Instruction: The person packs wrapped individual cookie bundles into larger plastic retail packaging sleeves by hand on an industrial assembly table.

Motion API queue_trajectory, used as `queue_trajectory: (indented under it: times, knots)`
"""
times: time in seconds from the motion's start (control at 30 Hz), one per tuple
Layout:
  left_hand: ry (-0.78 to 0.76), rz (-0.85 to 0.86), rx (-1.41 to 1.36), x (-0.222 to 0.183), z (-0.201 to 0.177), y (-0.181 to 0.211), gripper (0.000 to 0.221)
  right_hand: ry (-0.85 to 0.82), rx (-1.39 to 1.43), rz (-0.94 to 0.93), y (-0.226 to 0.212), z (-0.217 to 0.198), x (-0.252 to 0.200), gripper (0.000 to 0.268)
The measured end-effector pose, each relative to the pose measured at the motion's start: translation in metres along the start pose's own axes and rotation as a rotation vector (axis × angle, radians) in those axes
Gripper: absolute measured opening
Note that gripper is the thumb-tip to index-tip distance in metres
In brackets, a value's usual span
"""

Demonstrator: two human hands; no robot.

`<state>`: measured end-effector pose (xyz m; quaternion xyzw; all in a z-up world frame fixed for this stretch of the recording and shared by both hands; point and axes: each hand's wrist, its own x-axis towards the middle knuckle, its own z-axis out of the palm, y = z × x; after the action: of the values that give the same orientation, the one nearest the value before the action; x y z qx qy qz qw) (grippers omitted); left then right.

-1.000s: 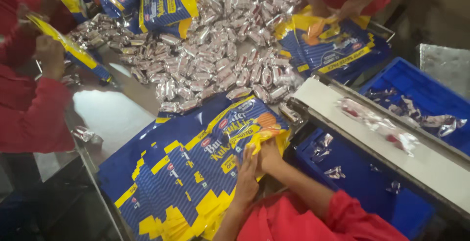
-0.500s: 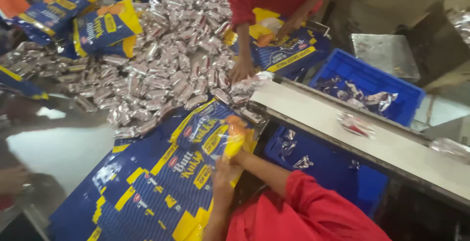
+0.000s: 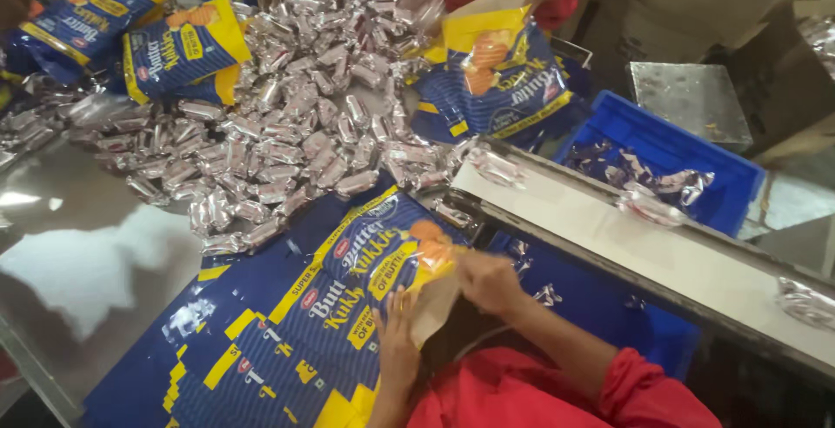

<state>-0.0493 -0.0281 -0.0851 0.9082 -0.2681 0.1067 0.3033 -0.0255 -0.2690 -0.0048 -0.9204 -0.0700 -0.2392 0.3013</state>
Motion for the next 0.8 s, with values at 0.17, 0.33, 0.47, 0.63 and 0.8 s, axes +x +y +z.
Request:
queue_trajectory:
  times: [0.17,0.33,0.47,0.63,0.8]
  knots:
    - [-0.108,-0.093,-0.115,-0.014,0.015,-0.001,0.083,-0.001,-0.058,0.051,0.032,0.052,0.159,0.045]
    - [-0.208,-0.067,-0.111,-0.02,0.035,-0.024,0.073,-0.392,-0.697,0.011,0.062,0.144,0.252,0.022]
    - [-0.254,-0.111,-0.181,-0.003,0.04,-0.04,0.083,-0.405,-0.542,0.084,0.057,0.175,0.25,0.021]
    - [0.014,-0.059,-0.197,-0.008,0.042,-0.036,0.089,-0.143,-0.18,0.042,0.068,0.095,0.263,0.023]
    - [0.129,-0.152,-0.182,-0.017,0.044,-0.035,0.083,0.146,-0.178,0.258,0.105,-0.105,0.22,0.007]
